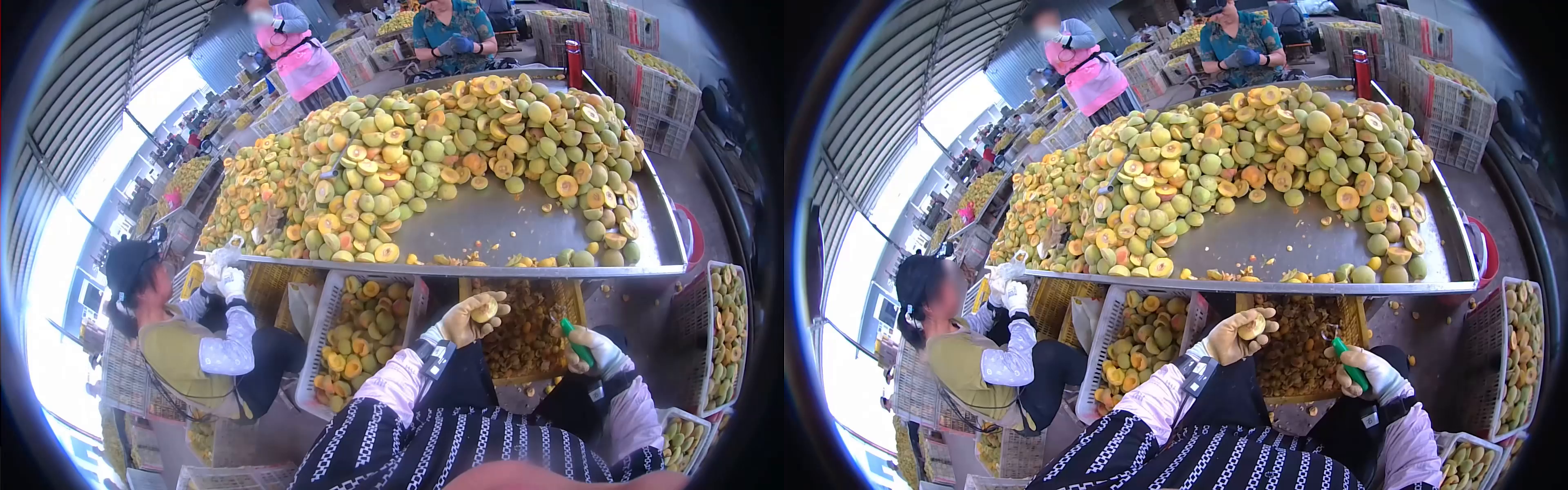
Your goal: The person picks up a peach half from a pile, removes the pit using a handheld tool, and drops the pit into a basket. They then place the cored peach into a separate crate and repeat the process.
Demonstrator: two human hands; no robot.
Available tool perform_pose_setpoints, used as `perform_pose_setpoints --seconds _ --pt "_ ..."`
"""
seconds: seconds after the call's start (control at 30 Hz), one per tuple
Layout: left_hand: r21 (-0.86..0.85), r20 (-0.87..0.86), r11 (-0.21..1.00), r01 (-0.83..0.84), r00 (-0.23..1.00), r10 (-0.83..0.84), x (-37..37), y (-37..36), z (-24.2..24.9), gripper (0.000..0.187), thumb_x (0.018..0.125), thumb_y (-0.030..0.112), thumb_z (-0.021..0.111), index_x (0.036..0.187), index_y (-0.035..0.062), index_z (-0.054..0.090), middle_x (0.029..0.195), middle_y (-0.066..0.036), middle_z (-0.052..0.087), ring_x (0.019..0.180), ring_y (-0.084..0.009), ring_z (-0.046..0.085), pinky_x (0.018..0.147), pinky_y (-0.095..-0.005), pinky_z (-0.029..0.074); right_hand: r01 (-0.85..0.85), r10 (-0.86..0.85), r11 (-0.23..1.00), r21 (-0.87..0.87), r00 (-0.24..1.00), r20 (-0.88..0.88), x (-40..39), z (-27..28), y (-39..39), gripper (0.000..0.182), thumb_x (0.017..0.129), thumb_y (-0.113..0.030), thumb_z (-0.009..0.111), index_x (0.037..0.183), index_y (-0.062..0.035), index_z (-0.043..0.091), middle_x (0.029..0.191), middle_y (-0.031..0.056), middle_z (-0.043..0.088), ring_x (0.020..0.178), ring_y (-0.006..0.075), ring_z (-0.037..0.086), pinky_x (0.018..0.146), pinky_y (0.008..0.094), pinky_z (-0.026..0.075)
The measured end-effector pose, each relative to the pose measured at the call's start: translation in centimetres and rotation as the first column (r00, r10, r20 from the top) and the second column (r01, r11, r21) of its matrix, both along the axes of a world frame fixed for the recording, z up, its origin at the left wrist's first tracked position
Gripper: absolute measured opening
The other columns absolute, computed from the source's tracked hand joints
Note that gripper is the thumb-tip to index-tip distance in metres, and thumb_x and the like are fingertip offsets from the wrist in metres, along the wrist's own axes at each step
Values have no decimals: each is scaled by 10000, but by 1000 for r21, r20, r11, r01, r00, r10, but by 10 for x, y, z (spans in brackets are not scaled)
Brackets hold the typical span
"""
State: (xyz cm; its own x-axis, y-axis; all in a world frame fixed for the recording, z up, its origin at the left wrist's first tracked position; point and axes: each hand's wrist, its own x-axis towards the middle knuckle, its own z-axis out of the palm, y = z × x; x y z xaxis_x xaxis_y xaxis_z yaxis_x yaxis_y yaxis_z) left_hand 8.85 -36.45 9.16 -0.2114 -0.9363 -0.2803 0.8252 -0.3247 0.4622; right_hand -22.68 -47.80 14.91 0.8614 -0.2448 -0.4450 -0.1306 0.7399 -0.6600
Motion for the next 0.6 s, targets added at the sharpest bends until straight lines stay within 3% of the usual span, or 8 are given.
perform_pose_setpoints --seconds 0.6 --pt "-24 -13 1000 1 1000 -1 1 3 -1 391 959 257 502 1289 47 504 1159 -157 615 825 -239 673 668 -295 578 4 -4 1000 -8 996 84 -6 -6 1 400 933 -302 533 1222 -29 489 592 52 520 404 118 432 415 246 344"
